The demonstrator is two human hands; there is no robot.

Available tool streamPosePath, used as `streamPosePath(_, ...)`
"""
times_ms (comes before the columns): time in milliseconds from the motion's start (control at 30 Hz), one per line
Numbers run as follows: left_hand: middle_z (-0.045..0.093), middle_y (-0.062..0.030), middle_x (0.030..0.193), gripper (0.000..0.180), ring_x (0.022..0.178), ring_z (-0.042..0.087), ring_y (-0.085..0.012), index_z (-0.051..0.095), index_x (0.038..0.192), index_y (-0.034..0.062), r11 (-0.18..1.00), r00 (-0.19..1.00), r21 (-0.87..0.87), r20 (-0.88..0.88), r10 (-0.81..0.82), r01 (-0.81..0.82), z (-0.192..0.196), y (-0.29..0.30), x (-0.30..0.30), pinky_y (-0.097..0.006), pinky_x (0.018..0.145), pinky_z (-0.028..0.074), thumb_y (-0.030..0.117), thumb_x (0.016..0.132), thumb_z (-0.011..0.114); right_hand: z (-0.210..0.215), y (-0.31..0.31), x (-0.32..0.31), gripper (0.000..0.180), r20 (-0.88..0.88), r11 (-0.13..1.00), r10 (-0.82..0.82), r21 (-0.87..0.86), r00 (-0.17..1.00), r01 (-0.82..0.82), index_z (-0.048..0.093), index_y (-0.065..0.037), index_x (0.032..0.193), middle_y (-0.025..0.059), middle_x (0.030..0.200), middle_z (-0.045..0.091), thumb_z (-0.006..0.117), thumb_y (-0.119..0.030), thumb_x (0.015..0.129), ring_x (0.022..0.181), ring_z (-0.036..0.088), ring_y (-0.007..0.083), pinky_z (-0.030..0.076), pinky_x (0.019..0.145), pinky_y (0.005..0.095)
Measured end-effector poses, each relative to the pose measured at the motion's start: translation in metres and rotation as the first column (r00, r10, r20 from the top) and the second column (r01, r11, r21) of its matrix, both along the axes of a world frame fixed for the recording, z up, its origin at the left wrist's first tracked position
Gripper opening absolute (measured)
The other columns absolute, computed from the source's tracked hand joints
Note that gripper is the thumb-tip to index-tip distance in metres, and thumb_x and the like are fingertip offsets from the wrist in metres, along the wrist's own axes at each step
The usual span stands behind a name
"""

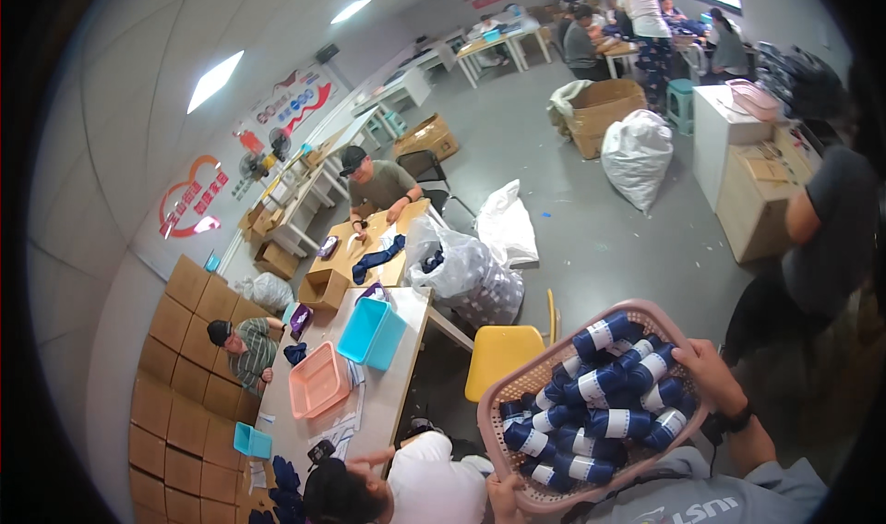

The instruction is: The recorder labels rolled socks and then packs them into a large plastic bag with the help of a colleague.

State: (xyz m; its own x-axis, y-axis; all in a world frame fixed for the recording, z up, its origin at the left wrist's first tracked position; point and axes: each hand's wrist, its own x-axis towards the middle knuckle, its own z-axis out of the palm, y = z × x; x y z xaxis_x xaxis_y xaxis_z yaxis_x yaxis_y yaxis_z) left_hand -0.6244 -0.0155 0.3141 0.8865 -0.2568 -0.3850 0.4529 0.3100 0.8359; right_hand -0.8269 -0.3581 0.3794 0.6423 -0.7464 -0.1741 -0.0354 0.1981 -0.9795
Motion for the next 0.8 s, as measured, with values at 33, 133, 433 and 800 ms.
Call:
streamPosePath(33,0.058,-0.0061,0.068,0.009,0.054,0.053,-0.0166,0.062,0.086,-0.0007,0.996,0.996,0.007,0.001,0.094,-0.094,-0.005,-0.023,0.012,-0.029,0.048,0.042,0.006,0.082,0.057,-0.001,-0.033,0.028,0.029,-0.048,0.996,0.070,-0.053,0.996,-0.073,0.066,0.005,0.107,0.0023,0.091,0.067,0.061,-0.022,0.097,0.081,0.059,0.0091,0.050,0.076,0.0265)
streamPosePath(133,0.057,-0.0063,0.070,0.009,0.056,0.053,-0.0167,0.061,0.087,-0.0005,0.965,0.966,0.052,-0.024,0.257,-0.255,-0.008,-0.085,0.038,-0.029,0.049,0.043,0.006,0.082,0.058,-0.005,-0.132,0.115,0.034,-0.170,0.962,0.224,-0.118,0.959,-0.246,0.065,0.003,0.108,0.0034,0.090,0.067,0.063,-0.029,0.095,0.082,0.059,0.0105,0.050,0.077,0.0282)
streamPosePath(433,0.057,-0.0068,0.076,0.012,0.061,0.054,-0.0173,0.059,0.091,0.0002,0.812,0.810,0.103,-0.066,0.582,-0.575,-0.020,-0.246,0.144,-0.029,0.051,0.044,0.005,0.080,0.058,0.027,-0.311,0.407,0.047,-0.352,0.707,0.540,-0.302,0.764,-0.639,0.063,0.001,0.107,0.0073,0.088,0.063,0.065,-0.044,0.093,0.079,0.058,0.0150,0.048,0.072,0.0315)
streamPosePath(800,0.057,-0.0074,0.083,0.019,0.067,0.056,-0.0179,0.056,0.097,0.0010,0.575,0.569,0.147,-0.085,0.818,-0.805,-0.028,-0.387,0.306,-0.029,0.054,0.046,0.004,0.078,0.059,-0.016,-0.412,0.700,0.056,-0.326,0.359,0.838,-0.273,0.437,-0.892,0.054,-0.002,0.131,0.0171,0.109,0.066,0.065,-0.041,0.093,0.095,0.063,0.0253,0.050,0.082,0.0368)
